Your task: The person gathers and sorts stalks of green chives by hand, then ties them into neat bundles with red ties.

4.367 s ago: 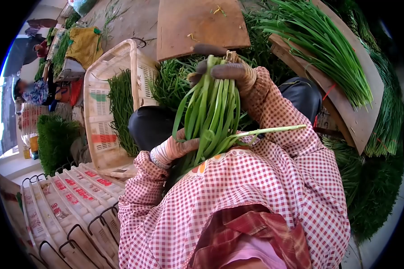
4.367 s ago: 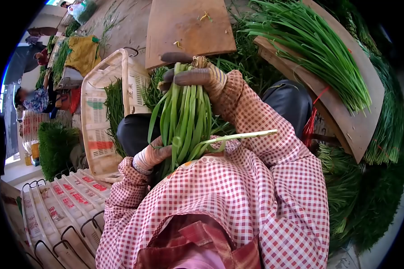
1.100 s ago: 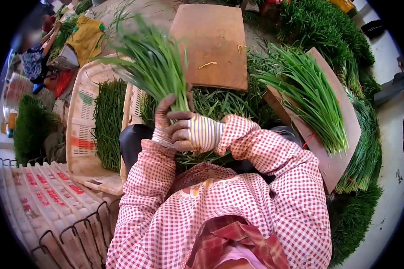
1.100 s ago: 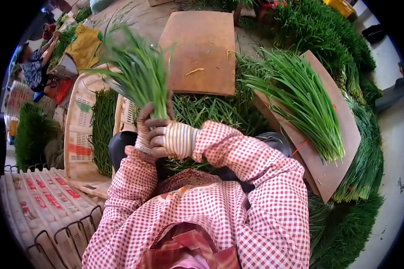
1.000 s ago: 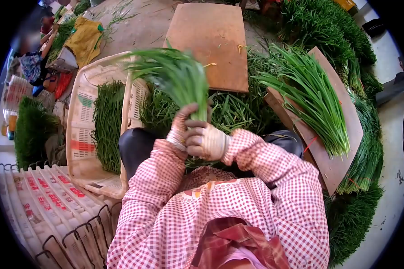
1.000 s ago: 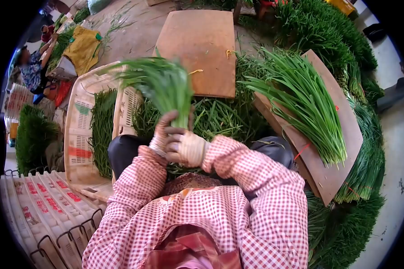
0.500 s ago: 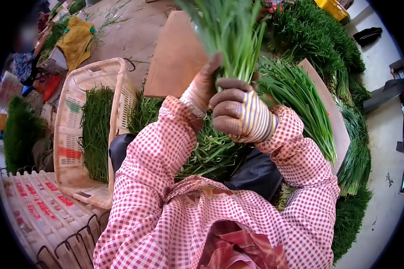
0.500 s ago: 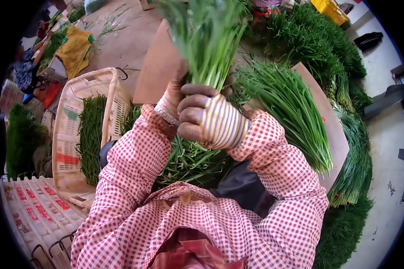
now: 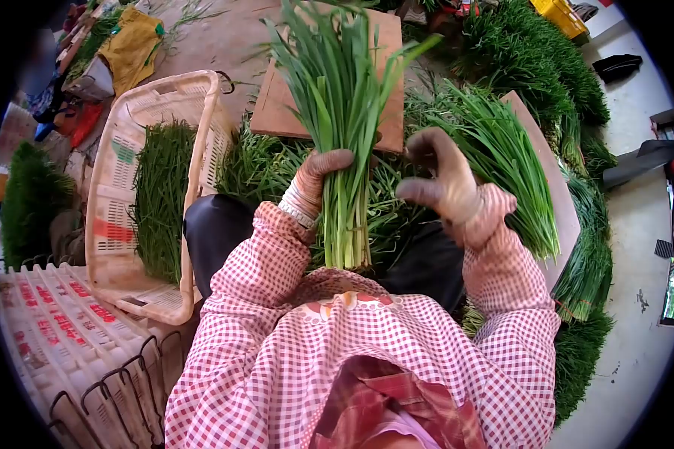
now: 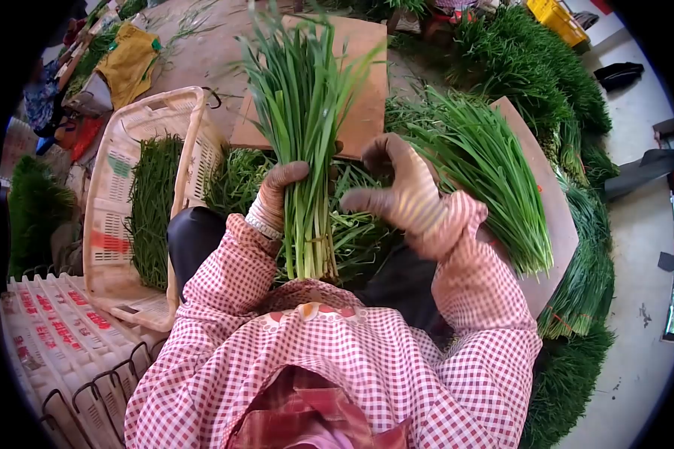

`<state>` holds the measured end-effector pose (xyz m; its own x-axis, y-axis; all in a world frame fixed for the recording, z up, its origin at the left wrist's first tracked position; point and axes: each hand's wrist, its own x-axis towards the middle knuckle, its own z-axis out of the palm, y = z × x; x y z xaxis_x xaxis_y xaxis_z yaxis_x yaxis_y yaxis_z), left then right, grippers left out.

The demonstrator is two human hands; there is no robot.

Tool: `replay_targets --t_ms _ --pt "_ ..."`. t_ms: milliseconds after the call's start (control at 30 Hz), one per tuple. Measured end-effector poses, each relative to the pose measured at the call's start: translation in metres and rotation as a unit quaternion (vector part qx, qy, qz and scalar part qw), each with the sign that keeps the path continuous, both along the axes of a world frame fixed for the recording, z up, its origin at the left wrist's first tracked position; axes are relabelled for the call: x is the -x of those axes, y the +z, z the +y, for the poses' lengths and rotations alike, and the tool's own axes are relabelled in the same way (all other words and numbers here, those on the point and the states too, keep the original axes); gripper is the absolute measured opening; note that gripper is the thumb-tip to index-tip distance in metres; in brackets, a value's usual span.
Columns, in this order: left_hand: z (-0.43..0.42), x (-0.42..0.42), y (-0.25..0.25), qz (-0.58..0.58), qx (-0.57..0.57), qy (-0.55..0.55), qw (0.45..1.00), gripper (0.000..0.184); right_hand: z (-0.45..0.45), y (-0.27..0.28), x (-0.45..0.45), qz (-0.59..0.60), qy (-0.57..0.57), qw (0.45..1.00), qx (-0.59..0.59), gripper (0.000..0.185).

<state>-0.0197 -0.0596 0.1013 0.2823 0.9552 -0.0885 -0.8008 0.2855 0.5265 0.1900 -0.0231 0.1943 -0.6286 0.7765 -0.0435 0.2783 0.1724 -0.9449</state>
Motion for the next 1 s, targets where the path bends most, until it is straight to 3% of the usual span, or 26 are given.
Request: replay_targets --t_ms 33,100,133,167,200,233,267,300,367,533,600,667,700,767,833,867,900,967,1000 --pt "0.002 -0.004 0.006 0.000 -0.001 -0.004 1.000 0.059 0.017 -0.019 -0.003 0.001 -0.025 0.998 0.066 0.085" --pt "0.012 -0.014 0.018 0.166 -0.119 0.047 0.978 0.060 0.030 -0.030 0.015 0.146 0.077 0.967 0.192 0.095" --pt "0.029 -0.011 0.009 0.284 -0.209 0.055 0.934 0.062 0.040 -0.019 0.020 0.131 0.062 0.980 0.136 0.095" --pt "0.046 -0.011 0.011 0.286 -0.211 0.048 0.934 0.062 0.046 -0.001 0.029 0.114 0.043 0.989 0.080 0.096" --pt "0.062 -0.011 0.016 0.392 -0.294 0.085 0.868 0.061 0.048 0.014 0.040 0.183 0.005 0.977 0.108 0.089" --pt "0.073 -0.010 0.022 0.488 -0.370 0.122 0.781 0.060 0.065 0.010 0.048 0.235 0.012 0.970 0.061 0.084" --pt "0.079 -0.012 0.040 0.489 -0.370 0.118 0.781 0.060 0.071 0.018 0.055 0.226 -0.033 0.973 -0.010 0.082" --pt "0.094 -0.011 0.050 0.506 -0.375 0.123 0.767 0.059 0.077 0.027 0.060 0.227 -0.067 0.972 0.009 0.077" --pt "0.123 -0.006 0.056 0.542 -0.359 0.118 0.751 0.057 0.104 0.015 0.067 0.331 -0.059 0.941 -0.047 0.071" --pt "0.175 0.002 0.023 0.604 -0.295 0.103 0.733 0.051 0.144 -0.037 0.061 0.250 -0.015 0.968 0.011 0.064" --pt "0.183 0.004 0.013 0.606 -0.283 0.105 0.736 0.049 0.149 -0.038 0.066 0.201 -0.027 0.978 0.045 0.063" --pt "0.187 0.007 0.009 0.589 -0.270 0.105 0.754 0.047 0.142 -0.023 0.081 0.155 -0.118 0.976 0.100 0.057" --pt "0.188 0.011 0.010 0.571 -0.261 0.106 0.771 0.046 0.172 -0.039 0.094 0.107 -0.122 0.986 0.046 0.057" --pt "0.181 0.022 0.015 0.502 -0.241 0.104 0.824 0.045 0.194 -0.050 0.104 0.017 -0.062 0.988 -0.140 0.076" --pt "0.154 0.034 0.019 0.374 -0.190 0.077 0.905 0.043 0.172 -0.004 0.109 0.052 0.049 0.996 -0.058 0.054" --pt "0.141 0.041 0.022 0.298 -0.140 0.051 0.943 0.049 0.173 0.004 0.109 -0.017 0.122 0.991 -0.041 0.067" --pt "0.128 0.043 0.021 0.303 -0.135 0.044 0.942 0.049 0.165 -0.001 0.110 -0.011 0.118 0.992 -0.035 0.067" --pt "0.096 0.047 0.014 0.127 -0.078 0.020 0.989 0.056 0.145 -0.013 0.118 -0.118 0.059 0.978 -0.160 0.074" --pt "0.082 0.046 0.008 0.135 -0.083 0.063 0.985 0.063 0.135 -0.019 0.122 -0.171 0.030 0.959 -0.223 0.080"
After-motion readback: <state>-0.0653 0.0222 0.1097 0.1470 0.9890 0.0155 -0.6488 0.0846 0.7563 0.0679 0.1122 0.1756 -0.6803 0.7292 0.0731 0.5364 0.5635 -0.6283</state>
